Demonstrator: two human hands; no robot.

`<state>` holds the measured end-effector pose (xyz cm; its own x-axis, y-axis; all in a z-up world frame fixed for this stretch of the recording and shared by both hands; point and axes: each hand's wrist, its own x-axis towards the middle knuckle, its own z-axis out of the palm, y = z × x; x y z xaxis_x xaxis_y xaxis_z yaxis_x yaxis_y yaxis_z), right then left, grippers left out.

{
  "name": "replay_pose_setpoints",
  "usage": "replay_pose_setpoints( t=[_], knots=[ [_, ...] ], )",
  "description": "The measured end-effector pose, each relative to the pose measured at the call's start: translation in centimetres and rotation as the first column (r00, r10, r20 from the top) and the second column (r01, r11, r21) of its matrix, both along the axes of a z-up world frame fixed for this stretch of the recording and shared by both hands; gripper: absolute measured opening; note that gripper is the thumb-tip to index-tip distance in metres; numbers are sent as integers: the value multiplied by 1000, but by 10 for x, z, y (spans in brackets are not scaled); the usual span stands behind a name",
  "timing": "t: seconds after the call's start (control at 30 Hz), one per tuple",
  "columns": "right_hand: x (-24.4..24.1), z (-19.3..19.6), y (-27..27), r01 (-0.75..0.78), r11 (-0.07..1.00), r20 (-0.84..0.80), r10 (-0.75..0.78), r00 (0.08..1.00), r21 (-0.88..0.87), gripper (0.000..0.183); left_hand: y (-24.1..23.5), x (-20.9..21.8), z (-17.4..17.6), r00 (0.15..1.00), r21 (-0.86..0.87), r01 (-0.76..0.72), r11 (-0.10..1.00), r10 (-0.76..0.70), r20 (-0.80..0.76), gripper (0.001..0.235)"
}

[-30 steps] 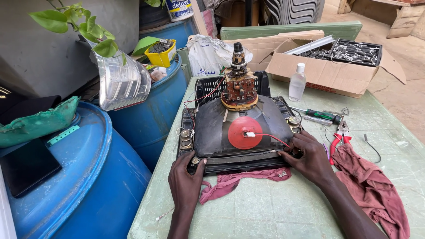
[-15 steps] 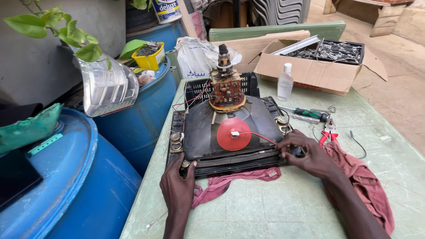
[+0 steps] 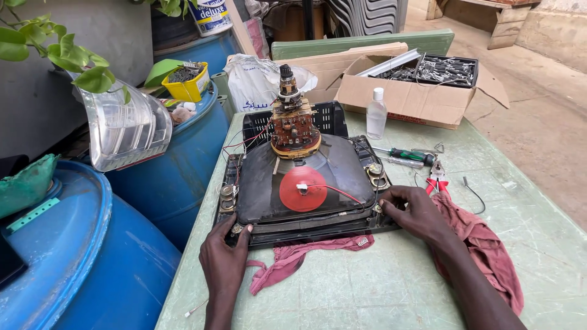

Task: The recorder is repairing an old CRT monitor by cleaning and connecting wires on the back panel.

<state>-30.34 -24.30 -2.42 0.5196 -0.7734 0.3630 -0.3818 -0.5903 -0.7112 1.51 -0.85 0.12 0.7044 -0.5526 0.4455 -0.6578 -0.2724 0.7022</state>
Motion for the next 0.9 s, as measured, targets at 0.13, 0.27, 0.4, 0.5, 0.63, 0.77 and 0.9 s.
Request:
replay_pose_setpoints(
  t=[0.13,0.27,0.4,0.5,0.63,0.77,0.9],
  knots=[
    [-3,-1,0,-85,996,13,85,996,29,22,-2,7,-1,1000,10,1,1000,-1,-3,48],
    [-4,1,1,-86,996,-16,87,996,36,24,-2,11,3,999,54,1,999,1,-42,49],
    [-7,-10,-8,-154,988,23,154,988,4,24,0,9,17,984,150,9,989,18,-178,49],
    [-7,-12,-9,-225,974,84,226,971,-21,23,2,10,23,983,137,29,990,-4,-184,49],
    [-3,-1,4,-177,983,44,175,984,45,20,-1,32,1,991,46,103,994,-99,-85,48],
    [0,6,6,-137,983,30,134,990,126,17,-5,39,0,974,25,182,983,-177,-143,48],
    [2,9,12,-102,976,21,100,995,193,18,-4,40,-1,972,58,185,981,-174,-161,48]
  ],
)
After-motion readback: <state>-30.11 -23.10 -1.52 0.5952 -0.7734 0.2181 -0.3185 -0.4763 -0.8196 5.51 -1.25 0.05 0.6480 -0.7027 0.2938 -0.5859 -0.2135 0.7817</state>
